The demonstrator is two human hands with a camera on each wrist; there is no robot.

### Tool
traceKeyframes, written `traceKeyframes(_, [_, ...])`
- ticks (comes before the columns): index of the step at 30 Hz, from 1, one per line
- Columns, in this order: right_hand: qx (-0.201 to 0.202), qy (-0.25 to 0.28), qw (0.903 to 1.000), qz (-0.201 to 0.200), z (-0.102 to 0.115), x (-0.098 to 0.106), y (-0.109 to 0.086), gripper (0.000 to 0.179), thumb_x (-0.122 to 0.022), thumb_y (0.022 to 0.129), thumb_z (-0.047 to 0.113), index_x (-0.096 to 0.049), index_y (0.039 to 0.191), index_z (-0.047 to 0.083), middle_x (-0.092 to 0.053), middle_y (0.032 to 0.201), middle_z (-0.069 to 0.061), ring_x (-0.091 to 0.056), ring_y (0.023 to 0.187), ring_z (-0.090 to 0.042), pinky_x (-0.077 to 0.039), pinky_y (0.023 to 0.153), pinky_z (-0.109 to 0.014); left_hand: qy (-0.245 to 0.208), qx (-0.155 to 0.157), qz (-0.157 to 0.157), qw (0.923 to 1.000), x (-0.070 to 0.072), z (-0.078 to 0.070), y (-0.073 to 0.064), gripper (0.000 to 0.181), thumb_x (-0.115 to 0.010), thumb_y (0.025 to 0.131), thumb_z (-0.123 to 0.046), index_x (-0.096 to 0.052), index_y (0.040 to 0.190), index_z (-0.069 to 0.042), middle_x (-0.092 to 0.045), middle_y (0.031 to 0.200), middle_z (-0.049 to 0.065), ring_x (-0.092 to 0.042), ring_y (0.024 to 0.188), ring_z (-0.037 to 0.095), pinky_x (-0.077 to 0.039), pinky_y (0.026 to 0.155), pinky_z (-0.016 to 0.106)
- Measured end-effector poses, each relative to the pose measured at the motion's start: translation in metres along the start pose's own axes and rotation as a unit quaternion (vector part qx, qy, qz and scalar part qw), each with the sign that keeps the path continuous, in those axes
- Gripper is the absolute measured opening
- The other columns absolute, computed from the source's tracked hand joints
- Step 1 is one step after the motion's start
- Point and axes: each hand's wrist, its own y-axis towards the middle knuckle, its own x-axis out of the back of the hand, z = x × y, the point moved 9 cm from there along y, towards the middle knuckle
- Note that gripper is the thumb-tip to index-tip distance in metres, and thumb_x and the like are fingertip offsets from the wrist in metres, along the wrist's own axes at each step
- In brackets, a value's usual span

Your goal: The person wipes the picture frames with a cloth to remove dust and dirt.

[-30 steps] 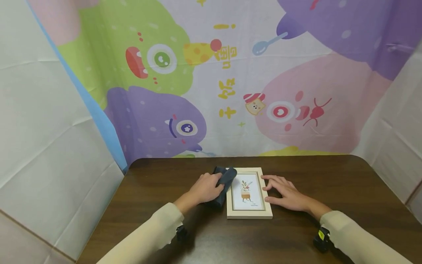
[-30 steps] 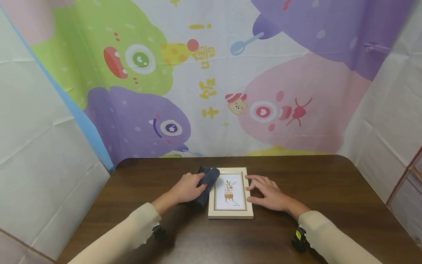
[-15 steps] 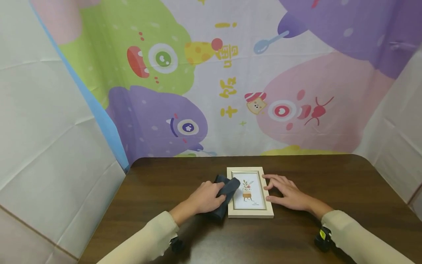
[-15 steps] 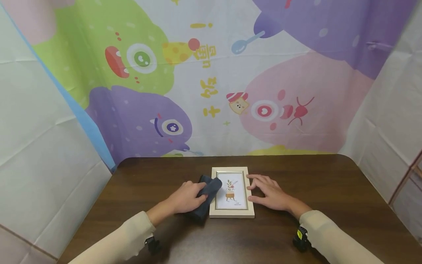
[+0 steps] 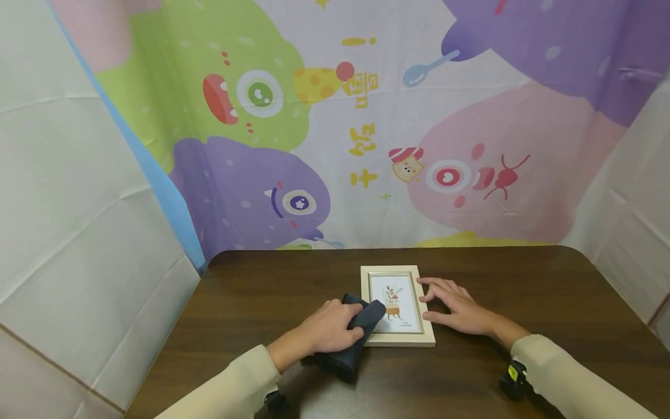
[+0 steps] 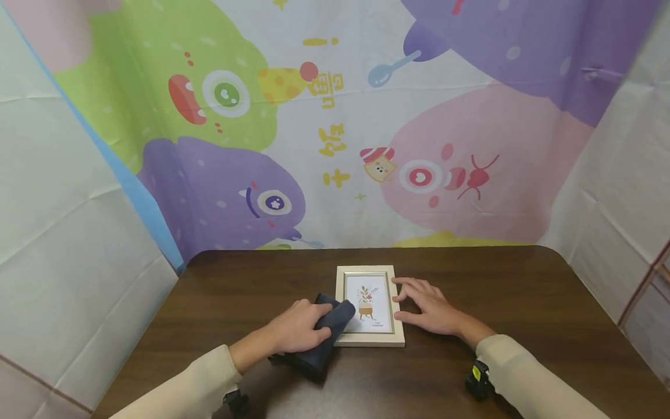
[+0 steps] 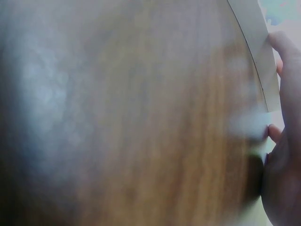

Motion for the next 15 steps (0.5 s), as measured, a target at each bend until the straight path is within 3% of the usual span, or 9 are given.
traceKeyframes(8, [-0.002,-0.003,1.0000,0.001,0.000,0.000,0.000,0.014,-0.079,0.105,0.035,-0.066,0.110,0.034,-0.053,0.172,-0.013,-0.046,0.153,-0.051,-0.032,0.112,-0.081,-0.007,-0.007,-0.013,0.9999,0.005,0.007,0.007,0.039,-0.068,0.100,-0.021,-0.078,0.134,-0.004,-0.084,0.103,0.011,-0.061,0.073,0.010,-0.048,0.069,0.025])
traceKeyframes(15, [0.001,-0.003,1.0000,0.001,0.002,0.001,-0.001,0.014,-0.080,0.105,0.034,-0.067,0.110,0.033,-0.053,0.171,-0.013,-0.047,0.153,-0.050,-0.032,0.112,-0.082,-0.013,0.001,-0.017,0.9998,0.008,0.016,0.016,0.045,-0.067,0.101,-0.020,-0.074,0.141,0.000,-0.085,0.112,0.016,-0.064,0.076,0.013,-0.051,0.073,0.028])
